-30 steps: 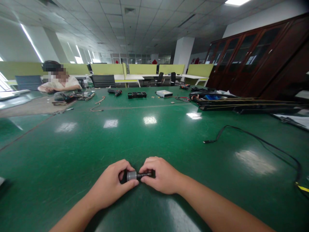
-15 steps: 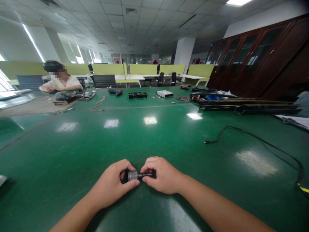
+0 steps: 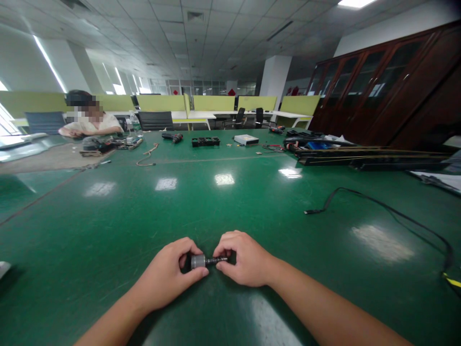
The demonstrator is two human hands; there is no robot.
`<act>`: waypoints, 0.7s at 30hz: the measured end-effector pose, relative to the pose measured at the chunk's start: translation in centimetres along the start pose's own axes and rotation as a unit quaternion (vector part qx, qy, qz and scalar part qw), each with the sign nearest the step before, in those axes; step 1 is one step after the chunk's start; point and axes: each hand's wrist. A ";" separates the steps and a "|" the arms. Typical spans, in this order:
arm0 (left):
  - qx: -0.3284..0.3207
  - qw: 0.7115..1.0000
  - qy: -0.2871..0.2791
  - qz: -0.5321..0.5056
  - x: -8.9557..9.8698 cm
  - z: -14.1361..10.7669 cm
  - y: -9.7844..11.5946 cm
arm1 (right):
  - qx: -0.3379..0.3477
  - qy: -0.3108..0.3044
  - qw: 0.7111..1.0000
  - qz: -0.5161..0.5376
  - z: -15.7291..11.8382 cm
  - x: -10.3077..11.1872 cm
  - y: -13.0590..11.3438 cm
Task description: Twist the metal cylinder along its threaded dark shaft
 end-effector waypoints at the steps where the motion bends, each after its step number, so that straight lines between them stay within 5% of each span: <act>1: 0.001 1.000 0.001 0.000 0.0 0.0 0.0 | 0.000 0.001 1.000 -0.001 0.0 0.1 0.0; 8: 0.018 1.000 0.003 0.002 0.0 -0.1 0.1 | -0.027 0.004 0.999 -0.035 -0.2 0.8 0.6; 18: 0.033 0.999 0.019 -0.002 0.0 0.0 0.2 | -0.135 0.086 0.987 -0.031 -0.1 1.1 2.0; 21: 0.035 0.999 0.018 0.001 0.1 0.0 0.2 | -0.117 0.065 0.991 -0.013 -0.1 1.2 2.0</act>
Point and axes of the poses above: each hand's wrist, its own z-axis towards the middle knuckle, its own x-axis out of the back of the hand, y = z × x, and after that the axes turned 7 degrees about -y, right-handed
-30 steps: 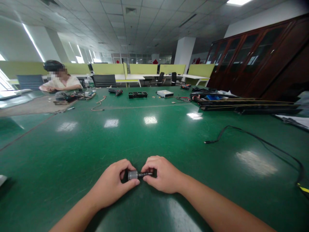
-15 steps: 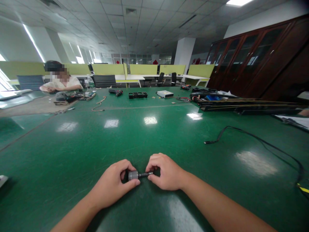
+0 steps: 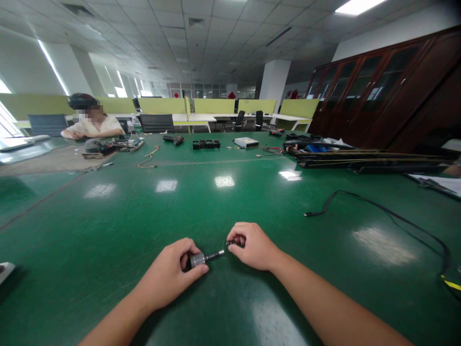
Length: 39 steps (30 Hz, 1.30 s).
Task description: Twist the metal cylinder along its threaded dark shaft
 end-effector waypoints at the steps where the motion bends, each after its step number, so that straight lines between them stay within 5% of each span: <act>1: 0.001 1.000 -0.001 0.001 0.0 0.0 0.0 | 0.016 -0.017 1.000 0.003 -0.1 0.0 -0.1; 14: -0.038 0.999 -0.016 0.004 -0.1 0.0 -0.4 | 0.132 -0.077 0.987 0.052 -0.7 -1.2 -2.0; 39: -0.056 0.998 -0.020 0.024 -0.2 0.2 -0.6 | 0.123 -0.086 0.988 0.029 -0.7 -1.5 -2.4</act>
Point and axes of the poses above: each hand's wrist, its own z-axis towards the middle knuckle, its own x-axis out of the back of the hand, y = z × x, and after that the axes turned 7 degrees about -y, right-handed
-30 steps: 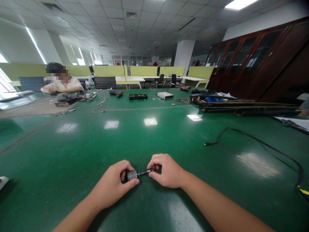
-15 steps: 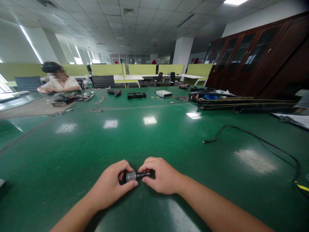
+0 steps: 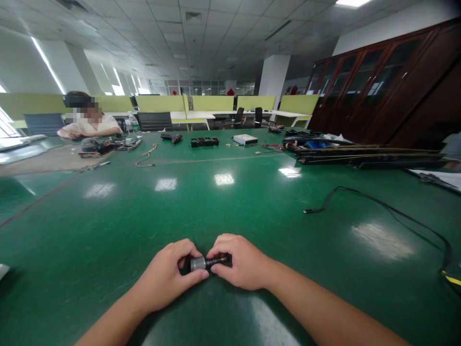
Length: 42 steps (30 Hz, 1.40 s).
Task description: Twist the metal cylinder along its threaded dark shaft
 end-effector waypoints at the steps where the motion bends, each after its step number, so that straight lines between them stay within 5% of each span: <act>1: -0.001 1.000 0.000 0.000 0.0 0.0 0.0 | 0.000 0.000 1.000 0.001 0.0 0.0 0.0; 42: 0.002 1.000 -0.017 -0.017 0.3 0.0 0.4 | -0.001 -0.002 1.000 0.003 0.1 0.1 0.0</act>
Point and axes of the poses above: each hand's wrist, its own z-axis towards the middle knuckle, its own x-axis out of the back of the hand, y = z × x, and after that the axes turned 7 degrees about -y, right-handed
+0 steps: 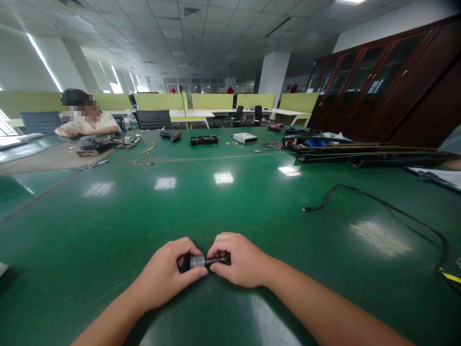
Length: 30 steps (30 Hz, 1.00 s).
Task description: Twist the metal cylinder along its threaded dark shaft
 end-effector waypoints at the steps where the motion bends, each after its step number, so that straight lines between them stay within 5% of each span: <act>1: 0.001 1.000 -0.001 0.000 0.0 0.0 0.0 | 0.000 0.000 1.000 0.000 0.0 0.0 0.0; 30: 0.010 1.000 -0.001 0.005 0.1 0.0 0.2 | 0.000 -0.001 1.000 -0.006 0.0 0.1 0.0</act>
Point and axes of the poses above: each hand's wrist, its own z-axis towards the middle knuckle, its own x-axis out of the back of the hand, y = z × x, and after that the axes turned 7 degrees about -y, right-handed
